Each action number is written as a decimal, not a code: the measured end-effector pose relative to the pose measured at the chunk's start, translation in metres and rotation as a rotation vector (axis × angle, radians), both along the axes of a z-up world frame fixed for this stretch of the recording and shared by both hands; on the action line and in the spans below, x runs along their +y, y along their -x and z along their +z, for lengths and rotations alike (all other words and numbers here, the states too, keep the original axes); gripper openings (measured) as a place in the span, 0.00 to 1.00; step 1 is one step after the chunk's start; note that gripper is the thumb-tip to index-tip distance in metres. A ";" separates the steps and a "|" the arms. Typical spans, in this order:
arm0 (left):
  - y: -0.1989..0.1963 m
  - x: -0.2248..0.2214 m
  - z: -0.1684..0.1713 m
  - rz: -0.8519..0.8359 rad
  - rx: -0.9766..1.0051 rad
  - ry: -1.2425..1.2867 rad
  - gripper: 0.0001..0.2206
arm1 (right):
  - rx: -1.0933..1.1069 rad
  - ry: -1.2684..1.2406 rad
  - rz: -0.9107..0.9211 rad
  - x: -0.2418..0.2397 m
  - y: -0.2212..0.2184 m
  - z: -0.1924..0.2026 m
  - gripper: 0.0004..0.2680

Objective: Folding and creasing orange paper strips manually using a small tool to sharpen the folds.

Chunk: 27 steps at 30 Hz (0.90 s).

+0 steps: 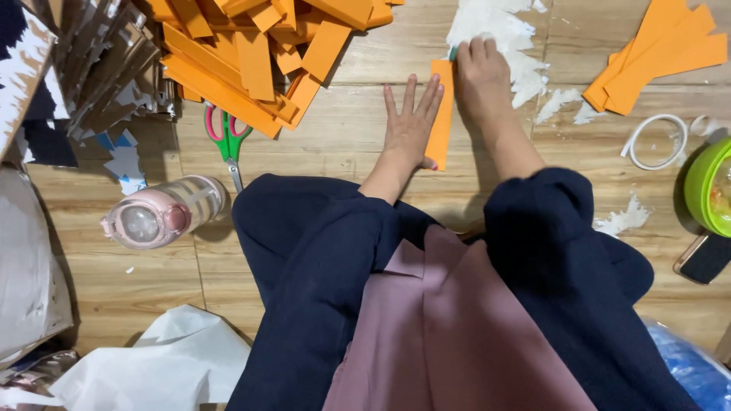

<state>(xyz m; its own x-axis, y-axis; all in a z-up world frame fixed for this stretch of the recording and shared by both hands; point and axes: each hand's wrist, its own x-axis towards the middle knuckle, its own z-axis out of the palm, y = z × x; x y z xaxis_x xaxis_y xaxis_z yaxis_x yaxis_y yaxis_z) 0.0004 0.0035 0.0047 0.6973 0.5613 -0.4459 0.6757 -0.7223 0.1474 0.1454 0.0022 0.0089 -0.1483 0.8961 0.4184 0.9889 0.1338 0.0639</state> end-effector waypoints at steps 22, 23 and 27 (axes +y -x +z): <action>-0.010 -0.004 -0.010 0.002 0.092 -0.049 0.65 | 0.464 0.348 0.093 -0.140 0.042 0.059 0.06; -0.009 -0.003 -0.010 0.003 0.095 -0.045 0.65 | 0.466 0.351 0.094 -0.137 0.043 0.058 0.06; -0.007 -0.003 -0.008 -0.013 0.069 -0.039 0.64 | 0.235 0.236 0.158 -0.120 0.041 0.049 0.03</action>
